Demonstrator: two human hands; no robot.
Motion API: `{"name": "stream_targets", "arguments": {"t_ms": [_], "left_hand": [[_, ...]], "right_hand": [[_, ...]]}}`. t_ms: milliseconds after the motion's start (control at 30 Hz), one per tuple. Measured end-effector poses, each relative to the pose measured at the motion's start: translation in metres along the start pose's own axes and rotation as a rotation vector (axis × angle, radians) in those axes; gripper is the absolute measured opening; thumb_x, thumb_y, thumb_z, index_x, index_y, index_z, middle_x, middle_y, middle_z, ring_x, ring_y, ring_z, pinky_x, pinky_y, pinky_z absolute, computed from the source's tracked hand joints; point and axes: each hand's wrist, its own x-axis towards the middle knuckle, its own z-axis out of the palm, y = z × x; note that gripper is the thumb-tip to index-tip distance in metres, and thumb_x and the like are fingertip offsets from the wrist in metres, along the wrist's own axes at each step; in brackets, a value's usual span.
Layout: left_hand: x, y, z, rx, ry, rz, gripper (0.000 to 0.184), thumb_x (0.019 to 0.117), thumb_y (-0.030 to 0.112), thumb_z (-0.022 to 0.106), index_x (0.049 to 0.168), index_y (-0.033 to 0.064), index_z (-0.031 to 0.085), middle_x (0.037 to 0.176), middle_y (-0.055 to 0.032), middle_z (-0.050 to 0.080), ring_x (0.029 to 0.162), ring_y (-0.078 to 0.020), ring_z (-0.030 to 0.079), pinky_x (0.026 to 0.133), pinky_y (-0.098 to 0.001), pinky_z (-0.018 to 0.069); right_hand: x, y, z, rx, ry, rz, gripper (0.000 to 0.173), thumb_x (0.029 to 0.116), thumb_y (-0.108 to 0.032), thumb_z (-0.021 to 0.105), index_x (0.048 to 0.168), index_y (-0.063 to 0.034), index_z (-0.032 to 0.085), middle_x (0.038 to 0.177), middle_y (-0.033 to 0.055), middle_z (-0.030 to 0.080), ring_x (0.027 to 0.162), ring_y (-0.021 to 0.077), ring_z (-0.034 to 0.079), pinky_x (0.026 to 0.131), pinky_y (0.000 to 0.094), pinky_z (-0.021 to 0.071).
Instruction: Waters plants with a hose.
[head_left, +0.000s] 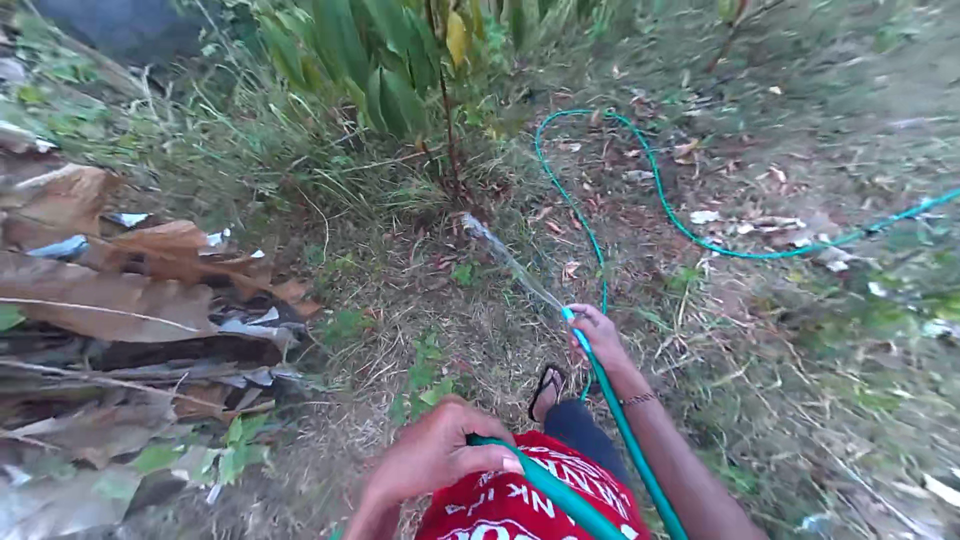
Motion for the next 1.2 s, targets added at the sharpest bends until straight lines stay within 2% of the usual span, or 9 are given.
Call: {"name": "stream_targets", "arguments": {"t_ms": [167,300,367,500,800,900,1000,1133,1200], "left_hand": [[0.093,0.037,0.007,0.065,0.058,0.016,0.031,0.1006,0.037,0.066,0.096,0.0095,0.079,0.082,0.0011,0.074,0.074,-0.0027,0.067,0.069,-0.0223,0.0564],[0.139,0.045,0.014,0.146,0.125,0.054,0.035,0.0998,0.048,0.063,0.096,0.0168,0.079,0.084,0.0066,0.074,0.074,-0.0009,0.068,0.069,-0.0215,0.0588],[0.162,0.043,0.019,0.153,0.105,0.070,0.037,0.0989,0.052,0.062,0.098,0.0193,0.078,0.083,0.0081,0.074,0.072,-0.0005,0.067,0.066,-0.0211,0.0578],[0.213,0.044,0.024,0.111,0.034,0.139,0.032,0.0970,0.048,0.067,0.099,0.0182,0.079,0.081,0.0082,0.073,0.069,-0.0001,0.066,0.061,-0.0189,0.0563],[0.334,0.038,0.009,0.102,-0.059,0.249,0.029,0.0978,0.044,0.068,0.100,0.0168,0.078,0.084,0.0071,0.074,0.073,-0.0008,0.067,0.064,-0.0192,0.0572],[0.376,0.020,-0.004,0.074,-0.072,0.257,0.030,0.0987,0.044,0.067,0.101,0.0164,0.078,0.085,0.0062,0.075,0.074,-0.0015,0.069,0.066,-0.0201,0.0585],[0.430,-0.003,-0.020,0.022,-0.090,0.266,0.030,0.0990,0.042,0.067,0.101,0.0145,0.078,0.085,0.0039,0.075,0.073,-0.0024,0.068,0.066,-0.0206,0.0581],[0.524,-0.028,-0.047,-0.034,-0.125,0.263,0.033,0.1007,0.041,0.065,0.101,0.0110,0.078,0.086,0.0001,0.076,0.076,-0.0053,0.070,0.070,-0.0237,0.0599],[0.583,-0.026,-0.069,-0.046,-0.137,0.235,0.036,0.1020,0.038,0.063,0.100,0.0052,0.077,0.087,-0.0053,0.076,0.078,-0.0092,0.071,0.073,-0.0279,0.0601]], "right_hand": [[0.050,-0.035,-0.065,0.023,-0.069,0.097,0.036,0.1006,-0.018,0.051,0.135,-0.0054,0.052,0.064,-0.0025,0.054,0.045,0.0066,0.049,0.041,0.0227,0.0445],[0.071,-0.056,-0.107,0.056,0.005,0.194,0.033,0.1053,-0.015,0.049,0.135,-0.0028,0.052,0.070,0.0012,0.056,0.049,0.0081,0.051,0.045,0.0232,0.0459],[0.080,-0.060,-0.128,0.097,0.025,0.185,0.032,0.1045,-0.014,0.051,0.134,-0.0020,0.053,0.071,0.0025,0.057,0.050,0.0087,0.052,0.046,0.0236,0.0465],[0.096,-0.072,-0.161,0.209,-0.014,0.134,0.029,0.1033,-0.014,0.052,0.131,-0.0028,0.055,0.067,0.0020,0.055,0.047,0.0072,0.049,0.042,0.0210,0.0433],[0.150,-0.118,-0.231,0.202,0.032,0.091,0.030,0.1042,-0.015,0.051,0.131,-0.0029,0.054,0.067,0.0010,0.054,0.047,0.0073,0.049,0.043,0.0215,0.0434],[0.178,-0.128,-0.276,0.183,0.140,0.026,0.033,0.1026,-0.015,0.051,0.133,-0.0021,0.055,0.066,0.0007,0.054,0.046,0.0077,0.049,0.042,0.0227,0.0433],[0.210,-0.154,-0.340,0.107,0.336,-0.034,0.034,0.1020,-0.017,0.051,0.133,-0.0034,0.055,0.071,0.0004,0.057,0.048,0.0079,0.050,0.043,0.0241,0.0451],[0.262,-0.219,-0.434,-0.015,0.571,-0.154,0.035,0.1016,-0.018,0.054,0.133,-0.0049,0.057,0.071,0.0012,0.059,0.049,0.0089,0.052,0.044,0.0258,0.0471],[0.298,-0.262,-0.476,-0.059,0.660,-0.219,0.036,0.1010,-0.018,0.054,0.134,-0.0044,0.056,0.070,0.0011,0.059,0.048,0.0093,0.052,0.044,0.0267,0.0474]]}}
